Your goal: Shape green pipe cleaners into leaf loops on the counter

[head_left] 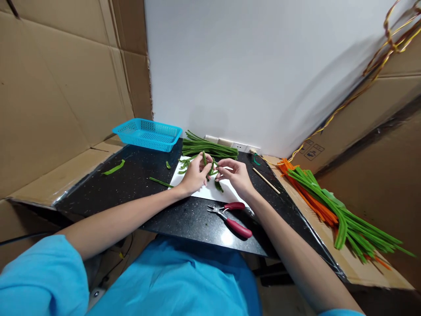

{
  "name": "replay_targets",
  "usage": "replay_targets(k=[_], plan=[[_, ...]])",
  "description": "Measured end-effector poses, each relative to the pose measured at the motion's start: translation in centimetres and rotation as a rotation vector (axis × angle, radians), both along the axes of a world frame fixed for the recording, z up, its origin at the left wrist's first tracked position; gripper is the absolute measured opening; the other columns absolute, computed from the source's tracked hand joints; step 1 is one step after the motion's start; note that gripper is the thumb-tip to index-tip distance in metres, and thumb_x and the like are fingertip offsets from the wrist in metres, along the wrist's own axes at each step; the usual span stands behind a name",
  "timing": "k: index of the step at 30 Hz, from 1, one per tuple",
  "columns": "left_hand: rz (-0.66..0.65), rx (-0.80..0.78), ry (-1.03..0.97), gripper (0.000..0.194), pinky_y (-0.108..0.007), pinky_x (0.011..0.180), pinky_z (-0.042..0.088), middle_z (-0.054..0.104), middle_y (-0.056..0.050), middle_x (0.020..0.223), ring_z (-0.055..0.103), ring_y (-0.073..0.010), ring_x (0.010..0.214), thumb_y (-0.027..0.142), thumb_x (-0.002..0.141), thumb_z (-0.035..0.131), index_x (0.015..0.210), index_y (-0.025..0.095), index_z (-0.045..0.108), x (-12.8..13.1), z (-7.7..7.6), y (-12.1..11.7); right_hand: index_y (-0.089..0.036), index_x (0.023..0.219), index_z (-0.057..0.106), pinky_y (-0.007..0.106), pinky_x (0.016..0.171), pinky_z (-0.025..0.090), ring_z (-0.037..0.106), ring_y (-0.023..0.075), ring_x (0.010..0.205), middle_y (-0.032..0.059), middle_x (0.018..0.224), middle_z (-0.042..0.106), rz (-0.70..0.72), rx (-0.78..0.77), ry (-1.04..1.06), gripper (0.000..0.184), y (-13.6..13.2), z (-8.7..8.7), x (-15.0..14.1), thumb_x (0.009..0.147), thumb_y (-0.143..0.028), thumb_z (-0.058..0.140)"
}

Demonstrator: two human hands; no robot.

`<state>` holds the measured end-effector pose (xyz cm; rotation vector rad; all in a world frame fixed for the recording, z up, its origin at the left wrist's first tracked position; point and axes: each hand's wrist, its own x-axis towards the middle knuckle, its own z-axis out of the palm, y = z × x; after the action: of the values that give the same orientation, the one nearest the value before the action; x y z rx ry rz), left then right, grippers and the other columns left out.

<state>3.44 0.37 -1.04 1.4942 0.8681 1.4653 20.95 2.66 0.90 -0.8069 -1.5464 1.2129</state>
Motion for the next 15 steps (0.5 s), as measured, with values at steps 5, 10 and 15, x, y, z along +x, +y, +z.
replay_targets(k=[5, 10, 15], plan=[[-0.002, 0.009, 0.010, 0.024, -0.018, 0.038, 0.043, 0.065, -0.001, 0.083, 0.064, -0.0116, 0.052, 0.036, 0.094, 0.069, 0.102, 0.021, 0.052, -0.04, 0.09, -0.01, -0.017, 0.089, 0.078, 0.036, 0.060, 0.067, 0.069, 0.0163, 0.061, 0.0034, 0.079, 0.074, -0.032, -0.010, -0.026, 0.035, -0.03, -0.10, 0.02, 0.070, -0.043, 0.091], [-0.016, 0.012, 0.018, 0.027, -0.017, 0.039, 0.043, 0.066, -0.001, 0.085, 0.063, -0.0098, 0.051, 0.039, 0.093, 0.071, 0.100, 0.022, 0.050, -0.04, -0.02, -0.04, -0.017, 0.089, 0.080, 0.036, 0.059, 0.067, 0.069, 0.0166, 0.061, 0.0045, 0.080, 0.075, -0.010, -0.005, -0.030, 0.035, 0.03, -0.20, 0.08, 0.070, -0.044, 0.090], [-0.044, 0.005, -0.002, 0.026, -0.018, 0.038, 0.045, 0.065, -0.001, 0.086, 0.062, -0.0103, 0.052, 0.037, 0.094, 0.069, 0.099, 0.023, 0.048, -0.03, -0.12, -0.06, -0.017, 0.086, 0.080, 0.036, 0.061, 0.067, 0.068, 0.0161, 0.061, 0.0038, 0.079, 0.074, 0.016, 0.017, -0.022, 0.032, 0.28, -0.33, 0.11, 0.070, -0.042, 0.091]])
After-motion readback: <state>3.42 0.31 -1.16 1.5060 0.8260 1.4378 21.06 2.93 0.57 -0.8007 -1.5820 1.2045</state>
